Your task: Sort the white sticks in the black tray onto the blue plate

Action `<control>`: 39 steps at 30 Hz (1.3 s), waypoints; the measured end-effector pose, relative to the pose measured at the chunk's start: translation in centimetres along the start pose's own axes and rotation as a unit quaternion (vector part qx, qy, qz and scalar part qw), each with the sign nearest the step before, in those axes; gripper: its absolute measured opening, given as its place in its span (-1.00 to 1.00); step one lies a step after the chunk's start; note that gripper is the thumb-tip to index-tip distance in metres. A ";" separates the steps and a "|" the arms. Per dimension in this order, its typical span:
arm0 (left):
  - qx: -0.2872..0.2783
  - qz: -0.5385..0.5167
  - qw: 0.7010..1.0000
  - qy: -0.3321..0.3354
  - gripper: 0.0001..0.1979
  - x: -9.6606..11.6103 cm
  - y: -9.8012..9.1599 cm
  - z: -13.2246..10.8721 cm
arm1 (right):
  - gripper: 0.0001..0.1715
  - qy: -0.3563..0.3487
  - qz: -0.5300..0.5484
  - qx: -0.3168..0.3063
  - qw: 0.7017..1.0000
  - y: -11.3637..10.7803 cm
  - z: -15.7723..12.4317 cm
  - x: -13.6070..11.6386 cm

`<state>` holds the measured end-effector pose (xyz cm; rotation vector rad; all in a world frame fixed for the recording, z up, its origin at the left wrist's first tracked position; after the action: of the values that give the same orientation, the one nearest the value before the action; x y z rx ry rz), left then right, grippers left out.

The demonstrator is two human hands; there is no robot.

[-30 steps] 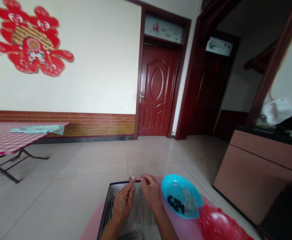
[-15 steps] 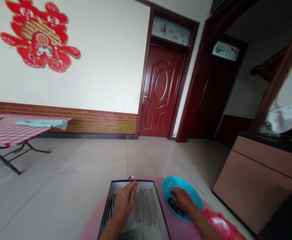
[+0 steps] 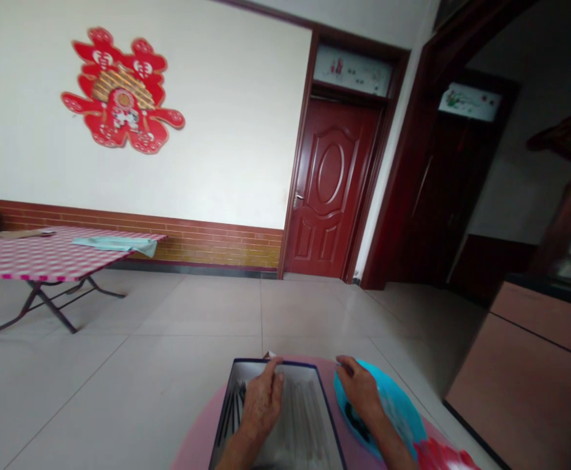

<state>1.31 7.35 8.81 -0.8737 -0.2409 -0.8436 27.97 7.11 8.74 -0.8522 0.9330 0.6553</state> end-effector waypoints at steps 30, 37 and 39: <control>0.002 -0.006 0.999 0.033 -0.71 0.3 0.1 -0.2 | -0.60 0.203 0.506 -0.126 0.829 13.6 -6.7 -1.5; -0.034 0.022 0.999 0.031 -0.70 0.5 0.4 -0.1 | -0.63 0.146 0.387 -0.139 0.900 12.5 -6.6 -2.3; -0.057 0.025 0.998 0.011 -0.72 0.2 0.7 -0.1 | -0.63 0.141 0.368 -0.138 0.909 12.3 -6.5 -2.5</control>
<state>1.97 7.44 8.48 -0.9732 -0.1524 -0.8252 14.43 7.57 4.69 -0.8465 1.4691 1.3652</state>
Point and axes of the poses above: each hand's wrist, its own z-axis towards the middle knuckle, its own y-axis out of the palm, x = y × z, the point moved 10 cm from there along z, towards the middle knuckle, and after that the axes turned 13 degrees about z, right-handed, at the moved point
